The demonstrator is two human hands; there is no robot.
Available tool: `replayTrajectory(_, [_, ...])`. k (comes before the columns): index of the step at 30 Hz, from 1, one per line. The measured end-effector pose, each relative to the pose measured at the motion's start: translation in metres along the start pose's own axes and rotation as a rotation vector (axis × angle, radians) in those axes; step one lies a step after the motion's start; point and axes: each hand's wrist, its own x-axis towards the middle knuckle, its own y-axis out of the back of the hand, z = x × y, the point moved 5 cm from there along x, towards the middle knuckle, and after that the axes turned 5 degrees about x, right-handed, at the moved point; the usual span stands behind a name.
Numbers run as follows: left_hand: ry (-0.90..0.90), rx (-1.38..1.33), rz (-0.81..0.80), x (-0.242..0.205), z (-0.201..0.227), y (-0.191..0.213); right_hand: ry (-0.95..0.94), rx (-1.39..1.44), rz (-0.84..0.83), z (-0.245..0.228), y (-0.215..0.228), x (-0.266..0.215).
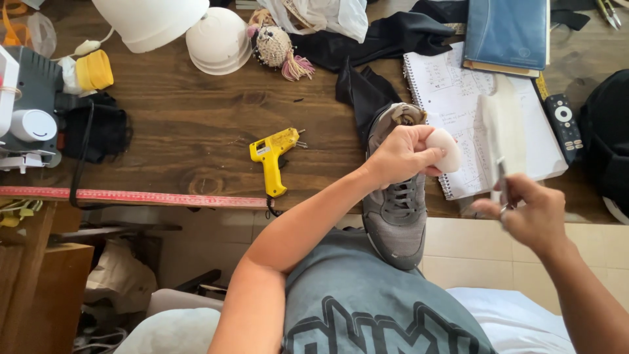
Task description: Repairing a sneaker by gluing a padding piece into the heel area using a hot glue gun and trimming with scissors
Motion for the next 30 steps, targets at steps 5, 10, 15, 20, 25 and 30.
replayTrajectory(5, [-0.04, 0.037, -0.058, -0.004, 0.004, -0.011, 0.515, -0.451, 0.304, -0.05, 0.002, -0.002])
replayTrajectory(10, [-0.065, 0.035, -0.078, -0.002, -0.004, -0.014, 0.583, -0.558, 0.341, -0.059, 0.004, 0.002])
replayTrajectory(15, [-0.084, 0.077, -0.063, -0.001, -0.005, -0.02, 0.611, -0.657, 0.43, -0.061, 0.008, 0.0])
replayTrajectory(20, [-0.092, 0.165, -0.06, -0.003, 0.003, -0.021, 0.662, -0.676, 0.452, -0.061, 0.013, -0.001])
replayTrajectory(25, [-0.094, 0.233, -0.071, -0.009, 0.019, -0.025, 0.683, -0.664, 0.472, -0.055, 0.016, -0.004])
replayTrajectory(30, [-0.041, 0.545, -0.017, -0.02, 0.039, -0.025, 0.722, -0.672, 0.475, -0.053, 0.018, -0.007])
